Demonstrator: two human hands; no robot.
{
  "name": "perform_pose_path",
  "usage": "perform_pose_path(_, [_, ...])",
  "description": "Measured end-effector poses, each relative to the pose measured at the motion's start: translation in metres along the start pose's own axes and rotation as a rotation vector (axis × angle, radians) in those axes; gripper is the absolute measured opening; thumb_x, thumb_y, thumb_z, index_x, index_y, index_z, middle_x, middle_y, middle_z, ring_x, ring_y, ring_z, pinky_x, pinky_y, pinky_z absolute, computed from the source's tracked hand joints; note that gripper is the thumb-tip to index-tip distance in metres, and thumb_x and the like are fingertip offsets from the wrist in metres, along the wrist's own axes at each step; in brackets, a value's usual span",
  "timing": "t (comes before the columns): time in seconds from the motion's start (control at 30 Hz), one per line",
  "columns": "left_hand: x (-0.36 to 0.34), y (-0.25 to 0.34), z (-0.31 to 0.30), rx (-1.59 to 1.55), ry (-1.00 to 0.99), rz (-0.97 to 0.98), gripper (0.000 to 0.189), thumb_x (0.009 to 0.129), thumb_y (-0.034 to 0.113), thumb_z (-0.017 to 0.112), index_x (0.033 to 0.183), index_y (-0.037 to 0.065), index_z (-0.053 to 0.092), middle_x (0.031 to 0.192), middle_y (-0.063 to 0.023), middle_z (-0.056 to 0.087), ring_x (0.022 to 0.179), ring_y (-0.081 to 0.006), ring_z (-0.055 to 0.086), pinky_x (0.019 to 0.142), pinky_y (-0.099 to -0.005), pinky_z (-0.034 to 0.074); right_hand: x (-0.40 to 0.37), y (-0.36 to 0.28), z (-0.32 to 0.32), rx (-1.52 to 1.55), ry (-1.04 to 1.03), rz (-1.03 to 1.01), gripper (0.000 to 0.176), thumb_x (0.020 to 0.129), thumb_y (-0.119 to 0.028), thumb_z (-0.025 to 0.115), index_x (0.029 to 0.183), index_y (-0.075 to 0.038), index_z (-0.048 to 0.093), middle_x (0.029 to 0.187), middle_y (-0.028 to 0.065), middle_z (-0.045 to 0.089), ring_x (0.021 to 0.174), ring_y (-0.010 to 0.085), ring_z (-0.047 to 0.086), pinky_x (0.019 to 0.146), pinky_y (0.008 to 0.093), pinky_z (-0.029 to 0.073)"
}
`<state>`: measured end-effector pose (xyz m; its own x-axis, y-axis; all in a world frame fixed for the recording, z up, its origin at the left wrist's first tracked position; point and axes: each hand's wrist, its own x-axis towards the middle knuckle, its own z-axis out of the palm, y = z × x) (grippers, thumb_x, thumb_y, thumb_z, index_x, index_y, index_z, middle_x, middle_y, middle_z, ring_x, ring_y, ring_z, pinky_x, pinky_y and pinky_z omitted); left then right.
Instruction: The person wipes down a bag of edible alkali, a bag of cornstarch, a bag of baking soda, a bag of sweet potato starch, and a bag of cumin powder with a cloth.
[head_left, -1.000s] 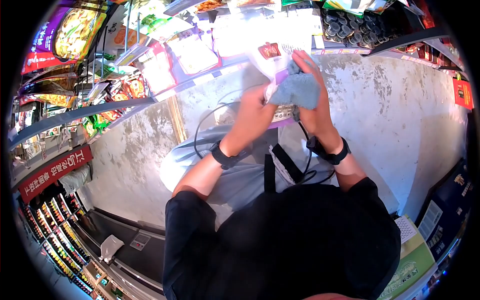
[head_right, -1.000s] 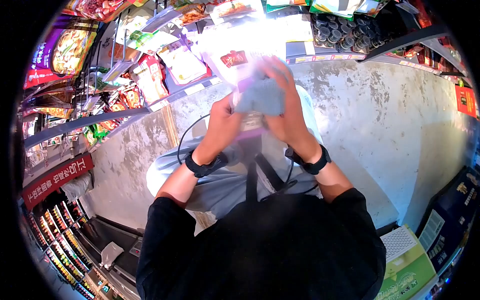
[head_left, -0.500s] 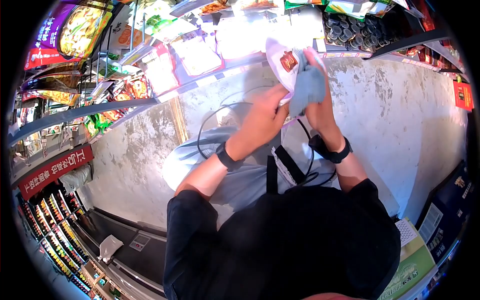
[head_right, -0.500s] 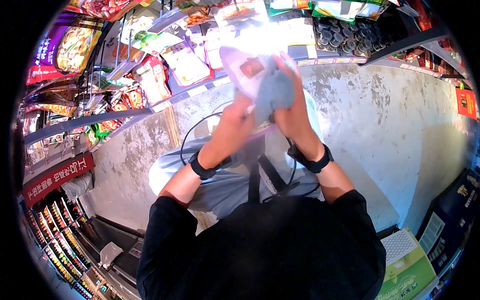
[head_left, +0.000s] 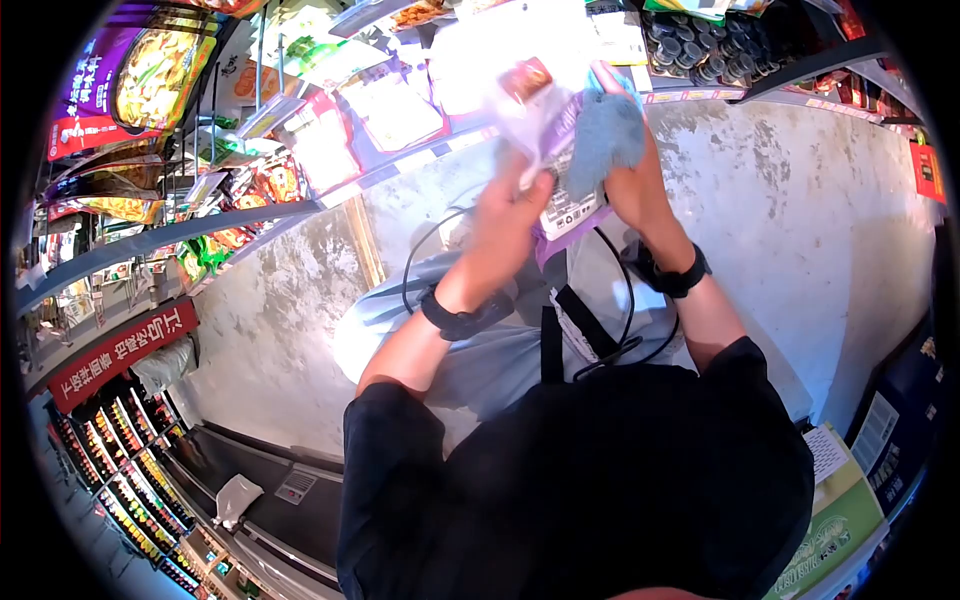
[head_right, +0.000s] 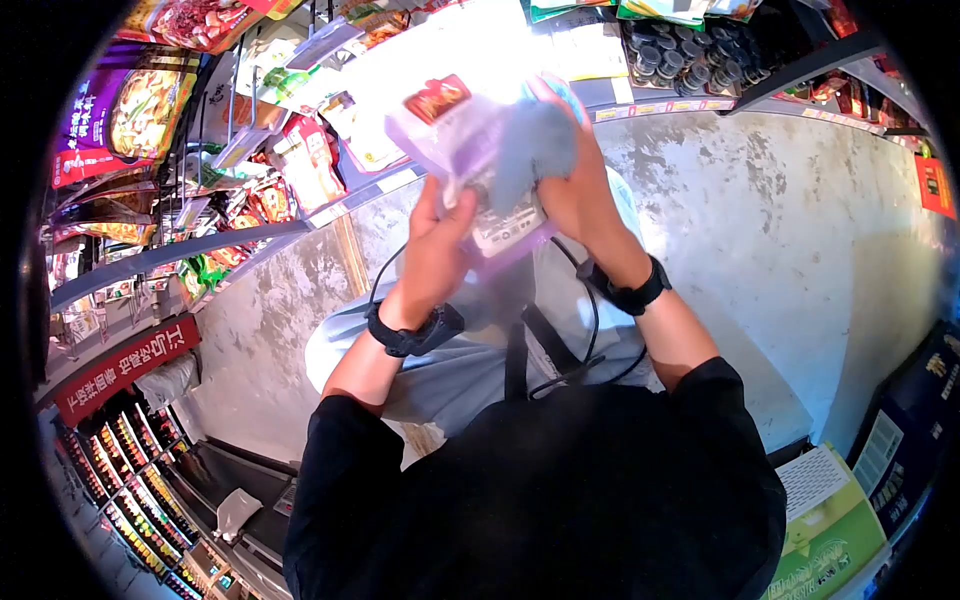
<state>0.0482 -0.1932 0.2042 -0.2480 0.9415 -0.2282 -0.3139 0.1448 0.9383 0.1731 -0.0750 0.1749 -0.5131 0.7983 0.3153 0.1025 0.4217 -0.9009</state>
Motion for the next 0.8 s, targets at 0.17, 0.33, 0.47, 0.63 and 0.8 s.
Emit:
perform_pose_path(0.17, [-0.004,0.007,0.0,-0.573,-0.166,0.075,0.074,0.092,0.058,0.04,0.143,0.007,0.026,0.136,-0.0132,0.043,0.122,-0.0246,0.046,0.101,-0.0415,0.038,-0.024,-0.012,0.021,0.345,0.159,0.172,0.058,0.077,0.008,0.054,0.132,-0.002,0.041,0.127,0.0103,0.05,0.116,0.0187,0.05,0.099,0.0315,0.039])
perform_pose_path(0.33, [-0.002,0.013,0.011,-0.71,-0.12,-0.134,0.078,0.093,0.062,0.026,0.143,0.003,0.024,0.14,-0.0133,0.039,0.127,-0.024,0.041,0.106,-0.0366,0.033,-0.023,-0.017,0.036,0.4,0.214,0.102,0.053,0.08,-0.001,0.057,0.132,-0.002,0.044,0.126,0.0109,0.051,0.114,0.0166,0.049,0.098,0.0302,0.038])
perform_pose_path(0.47, [0.001,-0.037,-0.015,-0.138,-0.313,0.053,0.058,0.097,0.042,0.037,0.139,0.003,0.03,0.135,-0.0104,0.044,0.123,-0.0204,0.044,0.102,-0.0326,0.037,-0.021,-0.022,0.037,0.022,0.084,-0.186,0.049,0.081,-0.015,0.061,0.127,-0.002,0.051,0.13,0.0167,0.049,0.124,0.0279,0.043,0.105,0.0385,0.03])
perform_pose_path(0.63, [0.002,-0.016,-0.016,0.024,-0.227,0.091,0.05,0.098,0.034,0.041,0.137,0.004,0.033,0.132,-0.009,0.045,0.121,-0.0185,0.045,0.1,-0.0308,0.038,-0.04,-0.061,0.045,-0.024,-0.031,-0.227,0.058,0.07,-0.029,0.068,0.126,-0.017,0.057,0.139,0.0143,0.04,0.131,0.0366,0.034,0.104,0.0501,0.027])
perform_pose_path(0.8, [0.004,0.009,-0.005,-0.469,-0.147,0.061,0.049,0.098,0.032,0.042,0.137,0.004,0.034,0.131,-0.0085,0.046,0.12,-0.0177,0.046,0.099,-0.0302,0.039,-0.039,-0.072,0.047,0.004,-0.236,-0.338,0.06,0.068,-0.03,0.068,0.126,-0.022,0.057,0.14,0.0101,0.04,0.13,0.0353,0.035,0.103,0.0538,0.028])
